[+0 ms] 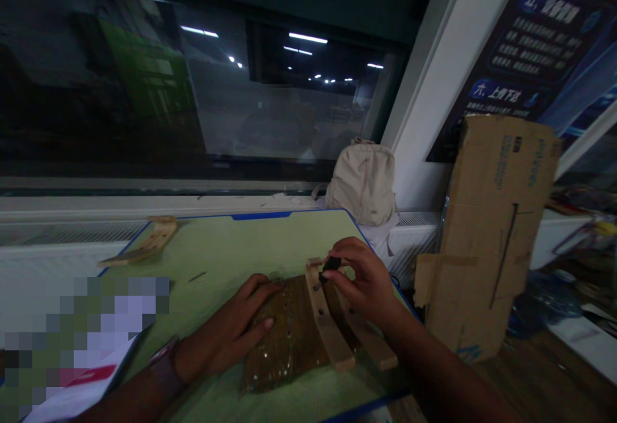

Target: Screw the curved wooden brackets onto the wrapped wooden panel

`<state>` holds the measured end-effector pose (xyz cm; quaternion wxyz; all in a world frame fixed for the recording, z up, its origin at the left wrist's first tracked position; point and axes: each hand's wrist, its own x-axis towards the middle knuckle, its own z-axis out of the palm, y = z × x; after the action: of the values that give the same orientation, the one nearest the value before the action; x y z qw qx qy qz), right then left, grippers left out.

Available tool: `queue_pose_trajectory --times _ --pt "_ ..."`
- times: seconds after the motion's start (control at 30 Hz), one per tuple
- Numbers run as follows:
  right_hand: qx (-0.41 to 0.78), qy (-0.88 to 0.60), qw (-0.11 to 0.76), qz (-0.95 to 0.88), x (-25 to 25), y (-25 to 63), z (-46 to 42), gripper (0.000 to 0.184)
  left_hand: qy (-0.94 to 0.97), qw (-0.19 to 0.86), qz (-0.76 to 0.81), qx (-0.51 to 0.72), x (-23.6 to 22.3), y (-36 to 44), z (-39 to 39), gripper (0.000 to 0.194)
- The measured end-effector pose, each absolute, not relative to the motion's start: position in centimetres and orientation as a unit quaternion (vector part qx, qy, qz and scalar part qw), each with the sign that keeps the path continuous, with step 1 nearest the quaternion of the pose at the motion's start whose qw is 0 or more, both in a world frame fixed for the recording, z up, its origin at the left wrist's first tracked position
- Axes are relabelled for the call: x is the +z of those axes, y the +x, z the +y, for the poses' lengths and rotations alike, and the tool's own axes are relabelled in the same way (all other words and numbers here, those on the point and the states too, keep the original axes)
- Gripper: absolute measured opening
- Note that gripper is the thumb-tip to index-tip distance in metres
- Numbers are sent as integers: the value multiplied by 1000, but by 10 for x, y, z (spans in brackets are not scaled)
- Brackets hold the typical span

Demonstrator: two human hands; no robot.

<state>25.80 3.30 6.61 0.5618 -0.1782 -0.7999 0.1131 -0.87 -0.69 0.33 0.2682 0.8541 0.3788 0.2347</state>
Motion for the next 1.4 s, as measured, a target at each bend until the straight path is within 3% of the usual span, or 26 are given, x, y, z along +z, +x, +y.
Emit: queue_pose_trajectory --times 0.1,0.3,0.57,0.8,1.03,1.27,1.4 --pt "70 -195 546 -812 68 259 34 25 854 269 378 237 3 -10 -7 51" --pt "186 -158 491 -836 69 258 30 36 854 268 376 240 4 -9 -7 50" --pt "46 -191 551 -811 68 259 36 25 854 264 375 248 3 -9 -7 51" --pt "158 -150 503 -836 67 255 29 30 854 263 370 253 2 -9 -6 53" --pt "15 -174 547 -818 67 257 34 25 855 255 372 256 0 -9 -6 52" --pt "142 -143 508 -838 68 256 26 27 856 261 371 249 5 -7 -7 52" --pt "72 -180 547 -815 66 254 26 22 854 267 369 251 5 -8 -7 53"
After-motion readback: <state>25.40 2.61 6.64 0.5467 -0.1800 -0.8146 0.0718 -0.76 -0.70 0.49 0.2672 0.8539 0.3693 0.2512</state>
